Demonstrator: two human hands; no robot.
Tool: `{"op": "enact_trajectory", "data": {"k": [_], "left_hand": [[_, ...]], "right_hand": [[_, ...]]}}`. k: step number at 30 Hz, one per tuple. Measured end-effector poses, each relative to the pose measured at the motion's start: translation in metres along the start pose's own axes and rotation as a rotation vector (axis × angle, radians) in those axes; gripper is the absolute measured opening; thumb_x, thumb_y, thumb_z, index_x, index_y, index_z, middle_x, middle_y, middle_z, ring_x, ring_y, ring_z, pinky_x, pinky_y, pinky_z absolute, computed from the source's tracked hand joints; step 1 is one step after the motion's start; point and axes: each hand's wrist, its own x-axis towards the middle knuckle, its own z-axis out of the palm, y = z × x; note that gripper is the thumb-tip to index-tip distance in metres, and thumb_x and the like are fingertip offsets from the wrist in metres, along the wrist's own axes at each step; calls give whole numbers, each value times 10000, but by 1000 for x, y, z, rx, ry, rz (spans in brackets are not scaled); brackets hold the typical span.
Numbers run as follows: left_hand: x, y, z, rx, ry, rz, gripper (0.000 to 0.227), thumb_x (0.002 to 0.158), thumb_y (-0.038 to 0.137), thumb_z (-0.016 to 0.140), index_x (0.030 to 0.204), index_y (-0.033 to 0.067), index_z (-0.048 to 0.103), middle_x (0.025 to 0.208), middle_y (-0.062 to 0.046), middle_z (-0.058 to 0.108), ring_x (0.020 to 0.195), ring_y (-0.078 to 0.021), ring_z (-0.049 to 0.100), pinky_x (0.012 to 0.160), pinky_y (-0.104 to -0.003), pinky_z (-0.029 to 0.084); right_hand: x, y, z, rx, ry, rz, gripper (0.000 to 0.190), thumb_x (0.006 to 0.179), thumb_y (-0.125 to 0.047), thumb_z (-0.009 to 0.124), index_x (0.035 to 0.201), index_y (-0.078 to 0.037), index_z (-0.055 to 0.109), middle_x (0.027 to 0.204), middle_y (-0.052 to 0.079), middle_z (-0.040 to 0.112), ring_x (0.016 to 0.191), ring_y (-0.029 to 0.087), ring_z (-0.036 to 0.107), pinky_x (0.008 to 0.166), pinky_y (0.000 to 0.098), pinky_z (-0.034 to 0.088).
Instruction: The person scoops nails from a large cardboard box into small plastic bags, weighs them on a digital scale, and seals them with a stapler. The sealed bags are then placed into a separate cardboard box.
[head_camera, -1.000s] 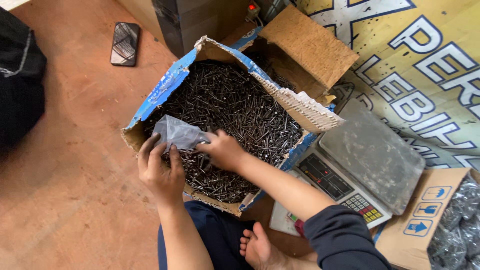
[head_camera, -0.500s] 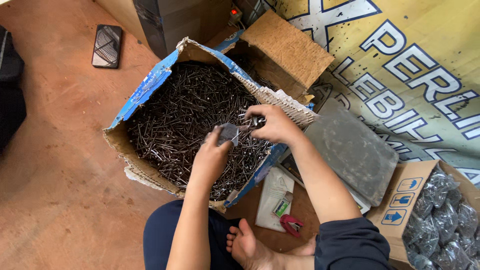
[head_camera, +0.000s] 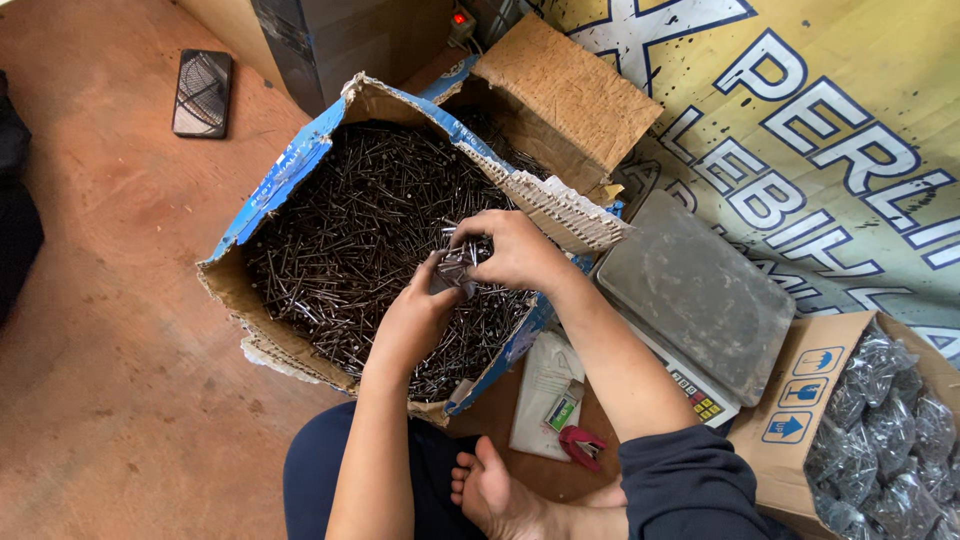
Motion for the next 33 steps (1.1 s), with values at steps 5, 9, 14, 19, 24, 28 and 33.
{"op": "enact_trajectory", "data": {"k": [5, 9, 14, 19, 24, 28, 33], "left_hand": [[1, 7, -10, -97, 28, -22, 130, 887, 130, 601, 960, 201, 683, 1363, -189, 447, 1108, -453, 594, 876, -485, 553], [-1, 2, -5, -109, 35, -1, 124, 892, 140, 593, 953, 204, 680, 1365, -194, 442, 1111, -454, 593, 835, -473, 566], [2, 6, -15, -152, 44, -20, 114, 893, 161, 612, 959, 214, 688, 1383, -187, 442, 1084, -445, 608, 805, -469, 573], [-2, -1, -11, -172, 31, -28, 145, 892, 179, 614, 976, 268, 691, 1389, -152, 441, 1110, -433, 595, 797, -477, 572], [-6, -6, -12, -173, 23, -64, 137, 901, 177, 608, 968, 261, 692, 1373, -177, 457, 1095, -438, 600, 788, -471, 569], [-5, -3, -19, -183, 23, -58, 128, 896, 179, 621, 953, 265, 697, 1382, -159, 458, 1126, -430, 588, 795, -467, 565], [-5, -4, -19, -182, 0, -56, 120, 881, 166, 639, 965, 233, 693, 1408, -155, 448, 1172, -434, 559, 813, -485, 554]], "right_hand": [[-1, -7, 0, 14, 27, -23, 350, 581, -124, 730, 926, -180, 734, 911, 103, 707, 953, 322, 676, 879, 403, 512], [1, -3, 9, 21, 29, -72, 319, 591, -135, 748, 907, -175, 733, 903, 103, 706, 954, 332, 672, 875, 418, 512], [4, -7, 13, 19, 40, 6, 232, 654, -105, 734, 882, -152, 739, 903, 117, 712, 944, 329, 677, 872, 412, 522], [0, -28, 10, 70, -4, 134, 209, 693, -91, 750, 892, -155, 746, 924, 104, 718, 945, 316, 679, 896, 410, 524], [-3, -17, 22, 7, -134, 101, 288, 689, -53, 686, 970, -110, 720, 936, 165, 718, 963, 388, 668, 872, 473, 525], [0, -11, 24, 81, -110, 160, 292, 721, 29, 611, 969, -81, 721, 921, 176, 732, 954, 371, 688, 896, 443, 538], [8, 15, 30, 57, 109, 169, 208, 755, -126, 716, 961, -152, 714, 884, 59, 734, 921, 260, 698, 847, 392, 538]]}}
